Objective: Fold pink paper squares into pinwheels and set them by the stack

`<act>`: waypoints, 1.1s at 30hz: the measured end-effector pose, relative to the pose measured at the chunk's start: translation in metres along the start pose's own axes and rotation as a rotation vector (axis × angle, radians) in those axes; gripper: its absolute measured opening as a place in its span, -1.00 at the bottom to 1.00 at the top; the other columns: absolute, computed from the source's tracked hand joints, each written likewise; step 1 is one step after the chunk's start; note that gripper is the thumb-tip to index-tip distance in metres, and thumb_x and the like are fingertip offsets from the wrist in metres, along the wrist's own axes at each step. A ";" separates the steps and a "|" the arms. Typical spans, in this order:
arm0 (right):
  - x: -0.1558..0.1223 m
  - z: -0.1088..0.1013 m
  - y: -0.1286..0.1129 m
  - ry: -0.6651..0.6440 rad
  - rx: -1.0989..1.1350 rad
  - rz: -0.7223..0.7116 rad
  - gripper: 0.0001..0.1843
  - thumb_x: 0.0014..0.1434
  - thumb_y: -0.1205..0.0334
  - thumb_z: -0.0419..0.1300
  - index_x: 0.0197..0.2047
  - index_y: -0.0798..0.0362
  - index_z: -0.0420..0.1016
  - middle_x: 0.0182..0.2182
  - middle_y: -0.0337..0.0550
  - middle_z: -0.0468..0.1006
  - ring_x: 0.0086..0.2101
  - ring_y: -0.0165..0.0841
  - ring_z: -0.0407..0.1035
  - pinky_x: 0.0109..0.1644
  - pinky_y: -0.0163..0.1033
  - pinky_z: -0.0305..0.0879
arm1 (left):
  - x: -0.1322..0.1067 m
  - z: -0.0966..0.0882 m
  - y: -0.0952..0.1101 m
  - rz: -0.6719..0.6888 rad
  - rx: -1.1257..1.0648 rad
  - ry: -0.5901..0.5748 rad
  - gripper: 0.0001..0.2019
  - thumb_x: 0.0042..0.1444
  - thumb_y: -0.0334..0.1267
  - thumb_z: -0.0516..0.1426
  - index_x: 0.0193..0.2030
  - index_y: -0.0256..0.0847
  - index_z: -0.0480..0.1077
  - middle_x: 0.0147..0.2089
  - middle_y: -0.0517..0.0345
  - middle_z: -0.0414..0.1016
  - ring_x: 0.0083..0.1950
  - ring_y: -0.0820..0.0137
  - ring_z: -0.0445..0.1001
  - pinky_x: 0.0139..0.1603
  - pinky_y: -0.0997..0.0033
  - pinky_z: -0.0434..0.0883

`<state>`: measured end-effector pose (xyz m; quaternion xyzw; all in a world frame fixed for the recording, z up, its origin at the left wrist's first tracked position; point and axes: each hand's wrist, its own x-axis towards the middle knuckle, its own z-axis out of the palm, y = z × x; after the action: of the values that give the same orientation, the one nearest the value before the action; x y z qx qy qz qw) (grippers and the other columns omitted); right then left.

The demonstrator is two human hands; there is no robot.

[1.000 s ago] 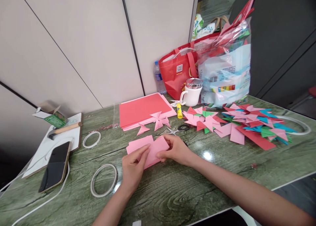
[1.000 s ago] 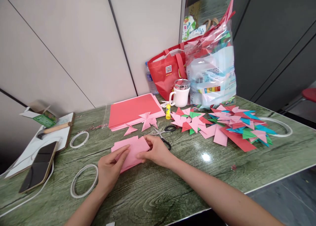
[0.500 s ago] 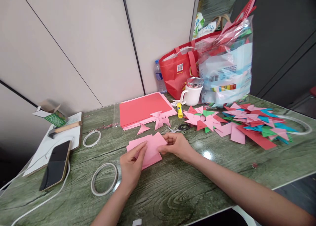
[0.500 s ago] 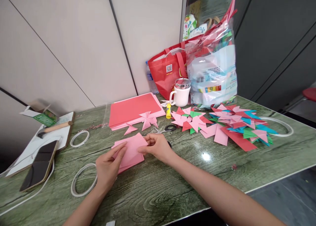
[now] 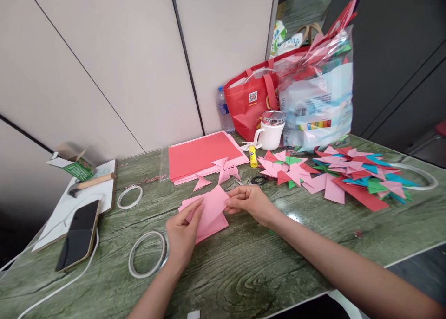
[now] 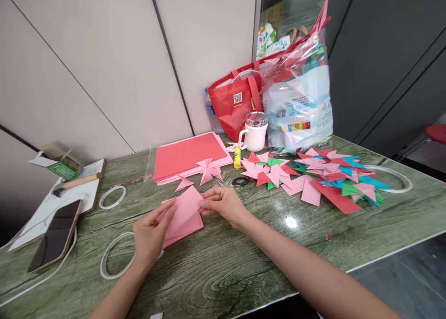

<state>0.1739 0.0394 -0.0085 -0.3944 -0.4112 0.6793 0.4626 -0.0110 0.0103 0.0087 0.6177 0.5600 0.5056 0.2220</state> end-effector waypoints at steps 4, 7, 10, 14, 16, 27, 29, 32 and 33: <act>0.001 0.000 0.001 0.024 -0.020 -0.054 -0.71 -0.24 0.18 0.39 -0.43 0.17 0.49 -0.57 -0.21 0.57 -0.52 -0.45 0.47 -0.39 -0.34 0.42 | 0.002 0.001 -0.004 -0.049 -0.012 0.009 -0.81 -0.05 -0.27 0.19 -0.27 -0.21 0.55 -0.23 0.11 0.60 -0.20 0.26 0.56 -0.13 0.34 0.48; 0.001 0.001 0.002 0.013 -0.027 -0.045 -0.69 -0.19 0.18 0.36 -0.37 0.18 0.48 -0.56 -0.21 0.56 -0.51 -0.44 0.46 -0.38 -0.33 0.41 | 0.002 0.001 -0.004 -0.052 -0.017 0.009 -0.80 -0.05 -0.27 0.19 -0.26 -0.21 0.55 -0.23 0.10 0.60 -0.19 0.26 0.56 -0.12 0.34 0.47; -0.001 0.003 0.005 -0.042 -0.042 -0.025 -0.58 -0.20 0.22 0.36 -0.22 0.16 0.43 -0.52 -0.24 0.55 -0.50 -0.43 0.45 -0.37 -0.30 0.41 | 0.002 0.000 -0.002 -0.023 -0.007 -0.012 -0.81 -0.05 -0.29 0.19 -0.26 -0.21 0.55 -0.23 0.11 0.60 -0.20 0.27 0.56 -0.13 0.35 0.48; -0.004 0.006 0.009 -0.144 -0.210 -0.110 -0.51 -0.26 0.34 0.37 -0.18 0.12 0.40 -0.44 -0.26 0.51 -0.48 -0.44 0.39 -0.40 -0.34 0.36 | -0.003 0.002 0.002 0.045 0.006 -0.077 -0.82 -0.04 -0.34 0.18 -0.27 -0.20 0.55 -0.25 0.13 0.60 -0.24 0.28 0.57 -0.15 0.37 0.49; -0.005 0.007 0.012 -0.139 -0.310 -0.150 -0.61 -0.22 0.36 0.35 -0.25 0.12 0.40 -0.48 -0.29 0.48 -0.52 -0.46 0.35 -0.46 -0.37 0.32 | -0.005 0.004 0.003 0.060 0.006 -0.101 -0.82 -0.04 -0.35 0.18 -0.27 -0.19 0.55 -0.25 0.14 0.60 -0.25 0.29 0.57 -0.17 0.39 0.49; -0.005 0.010 0.008 -0.107 -0.163 -0.050 -0.60 -0.29 0.26 0.39 -0.32 0.14 0.41 -0.57 -0.30 0.49 -0.56 -0.45 0.38 -0.46 -0.33 0.37 | -0.002 0.003 0.002 -0.017 -0.015 -0.083 -0.81 -0.06 -0.33 0.19 -0.27 -0.19 0.55 -0.23 0.13 0.60 -0.22 0.27 0.56 -0.12 0.35 0.47; -0.004 0.008 0.007 -0.054 -0.111 -0.031 -0.60 -0.28 0.22 0.39 -0.32 0.14 0.43 -0.56 -0.29 0.52 -0.54 -0.43 0.41 -0.41 -0.31 0.40 | -0.001 0.003 0.001 -0.047 -0.032 -0.070 -0.81 -0.07 -0.31 0.19 -0.27 -0.20 0.55 -0.23 0.12 0.60 -0.20 0.26 0.56 -0.10 0.33 0.46; -0.001 0.004 0.006 0.016 -0.072 -0.027 -0.63 -0.25 0.17 0.38 -0.34 0.13 0.45 -0.57 -0.26 0.54 -0.54 -0.42 0.44 -0.39 -0.29 0.41 | 0.002 0.002 -0.002 -0.113 -0.071 -0.051 -0.80 -0.08 -0.29 0.19 -0.27 -0.20 0.55 -0.22 0.10 0.60 -0.18 0.25 0.55 -0.08 0.31 0.45; -0.001 0.004 0.006 0.022 -0.071 -0.027 -0.64 -0.25 0.16 0.38 -0.36 0.14 0.46 -0.57 -0.24 0.55 -0.54 -0.42 0.44 -0.39 -0.29 0.41 | 0.002 0.003 -0.003 -0.138 -0.085 -0.048 -0.80 -0.09 -0.27 0.20 -0.27 -0.21 0.55 -0.22 0.09 0.59 -0.17 0.24 0.55 -0.08 0.30 0.44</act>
<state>0.1688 0.0363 -0.0128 -0.4122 -0.4352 0.6536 0.4620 -0.0107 0.0142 0.0057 0.5797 0.5736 0.4975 0.2956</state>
